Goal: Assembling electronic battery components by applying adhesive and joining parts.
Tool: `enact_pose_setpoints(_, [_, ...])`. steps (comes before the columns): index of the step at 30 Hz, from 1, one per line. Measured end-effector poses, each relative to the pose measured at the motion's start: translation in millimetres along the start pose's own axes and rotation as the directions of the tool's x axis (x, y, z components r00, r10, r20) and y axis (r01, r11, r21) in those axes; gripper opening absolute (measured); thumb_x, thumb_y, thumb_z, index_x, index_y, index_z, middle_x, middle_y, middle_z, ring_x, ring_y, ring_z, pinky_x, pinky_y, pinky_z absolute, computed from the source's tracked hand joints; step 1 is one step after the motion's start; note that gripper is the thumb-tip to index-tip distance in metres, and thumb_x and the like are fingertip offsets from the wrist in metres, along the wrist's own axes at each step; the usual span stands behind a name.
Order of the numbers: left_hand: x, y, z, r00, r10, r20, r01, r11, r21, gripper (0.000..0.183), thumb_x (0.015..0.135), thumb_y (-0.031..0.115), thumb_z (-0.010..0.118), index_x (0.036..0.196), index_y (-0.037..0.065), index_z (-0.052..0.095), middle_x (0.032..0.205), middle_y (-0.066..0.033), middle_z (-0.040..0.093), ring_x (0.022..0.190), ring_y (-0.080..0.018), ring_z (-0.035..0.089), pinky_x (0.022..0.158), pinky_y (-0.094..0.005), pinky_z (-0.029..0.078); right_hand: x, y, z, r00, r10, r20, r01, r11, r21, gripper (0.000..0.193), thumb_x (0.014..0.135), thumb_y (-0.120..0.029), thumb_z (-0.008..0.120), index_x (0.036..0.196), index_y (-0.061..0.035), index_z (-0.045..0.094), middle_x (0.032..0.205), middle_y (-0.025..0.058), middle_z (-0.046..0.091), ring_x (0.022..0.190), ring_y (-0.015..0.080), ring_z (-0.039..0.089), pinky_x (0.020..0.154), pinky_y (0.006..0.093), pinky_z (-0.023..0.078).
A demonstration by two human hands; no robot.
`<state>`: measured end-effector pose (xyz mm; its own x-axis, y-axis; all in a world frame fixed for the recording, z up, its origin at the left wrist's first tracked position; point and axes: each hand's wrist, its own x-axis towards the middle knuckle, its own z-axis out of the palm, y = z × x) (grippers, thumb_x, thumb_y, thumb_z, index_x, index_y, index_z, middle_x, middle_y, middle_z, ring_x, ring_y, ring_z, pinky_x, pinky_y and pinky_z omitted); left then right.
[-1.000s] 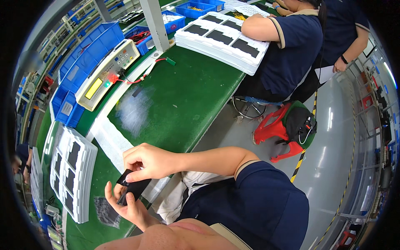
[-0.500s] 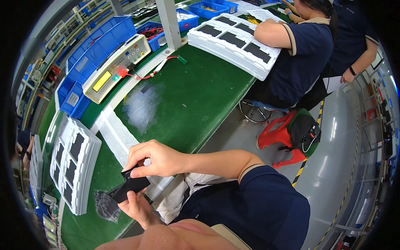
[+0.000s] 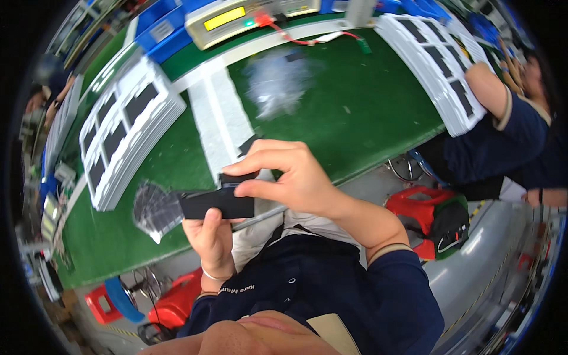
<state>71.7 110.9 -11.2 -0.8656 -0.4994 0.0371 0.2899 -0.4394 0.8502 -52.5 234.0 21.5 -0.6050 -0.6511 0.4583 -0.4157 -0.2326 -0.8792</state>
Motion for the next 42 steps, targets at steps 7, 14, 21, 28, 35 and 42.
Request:
enact_pose_setpoints(7, [4.9, 4.4, -18.4, 0.990, -0.048, 0.135, 0.062, 0.993, -0.103, 0.019, 0.080, 0.006, 0.051, 0.090, -0.010, 0.056, 0.085, -0.0173, 0.058, 0.073, -0.0225, 0.060, 0.057, -0.0311, 0.054, 4.8, 4.4, 0.5, 0.983, 0.024, 0.181, -0.020, 1.000, -0.024, 0.051, 0.055, -0.022, 0.074, 0.098, 0.0020, 0.061, 0.081, 0.0099, 0.062, 0.077, 0.0203, 0.058, 0.066, 0.0275, 0.044])
enact_pose_setpoints(14, [4.8, 5.0, -17.9, 0.978, -0.151, 0.145, 0.180, 0.960, -0.215, 0.019, 0.081, 0.008, 0.051, 0.089, -0.008, 0.055, 0.085, -0.0176, 0.059, 0.071, -0.0227, 0.061, 0.056, -0.0312, 0.055, -3.6, 14.3, 7.9, 0.994, -0.059, 0.097, 0.064, 0.997, -0.047, 0.039, 0.058, -0.016, 0.075, 0.092, -0.0009, 0.063, 0.079, 0.0096, 0.061, 0.069, 0.0184, 0.056, 0.061, 0.0265, 0.044])
enact_pose_setpoints(21, [-1.8, -9.4, -17.7, 0.999, -0.007, 0.046, 0.009, 0.999, -0.046, 0.026, 0.081, 0.015, 0.055, 0.093, -0.008, 0.054, 0.083, -0.0184, 0.060, 0.068, -0.0236, 0.061, 0.060, -0.0321, 0.052, -0.4, 22.8, 20.1, 0.983, -0.087, -0.159, 0.152, 0.877, 0.456, 0.039, 0.066, -0.019, 0.073, 0.090, -0.0073, 0.045, 0.074, 0.0021, 0.043, 0.067, 0.0117, 0.040, 0.061, 0.0221, 0.033])
enact_pose_setpoints(28, [-2.8, -1.2, -24.5, 0.983, 0.071, 0.169, -0.092, 0.989, 0.117, 0.023, 0.078, 0.007, 0.058, 0.092, -0.010, 0.056, 0.085, -0.0185, 0.060, 0.073, -0.0238, 0.060, 0.064, -0.0323, 0.051, 19.2, -5.5, -9.7, 0.902, 0.289, 0.322, -0.354, 0.920, 0.166, 0.007, 0.071, -0.005, 0.063, 0.070, -0.0003, 0.058, 0.069, 0.0042, 0.050, 0.061, 0.0120, 0.045, 0.055, 0.0227, 0.036])
enact_pose_setpoints(35, [-1.5, 1.8, -15.9, 0.998, 0.017, 0.067, -0.016, 1.000, -0.017, 0.015, 0.079, -0.002, 0.053, 0.092, -0.010, 0.055, 0.088, -0.0185, 0.058, 0.076, -0.0238, 0.059, 0.067, -0.0365, 0.054, 15.9, -2.4, -0.5, 0.961, -0.251, 0.116, 0.276, 0.881, -0.383, 0.017, 0.066, -0.014, 0.070, 0.074, -0.0024, 0.062, 0.064, 0.0044, 0.052, 0.059, 0.0149, 0.047, 0.051, 0.0257, 0.035])
enact_pose_setpoints(42, [2.0, -0.7, -10.3, 0.997, 0.066, 0.037, -0.065, 0.997, -0.035, 0.024, 0.081, 0.011, 0.053, 0.096, -0.007, 0.052, 0.088, -0.0179, 0.058, 0.073, -0.0247, 0.061, 0.060, -0.0341, 0.055, 26.0, -4.8, -8.8, 0.943, 0.290, 0.162, -0.315, 0.937, 0.153, 0.034, 0.087, -0.027, 0.046, 0.079, 0.0026, 0.061, 0.072, 0.0054, 0.053, 0.066, 0.0101, 0.048, 0.060, 0.0207, 0.038])
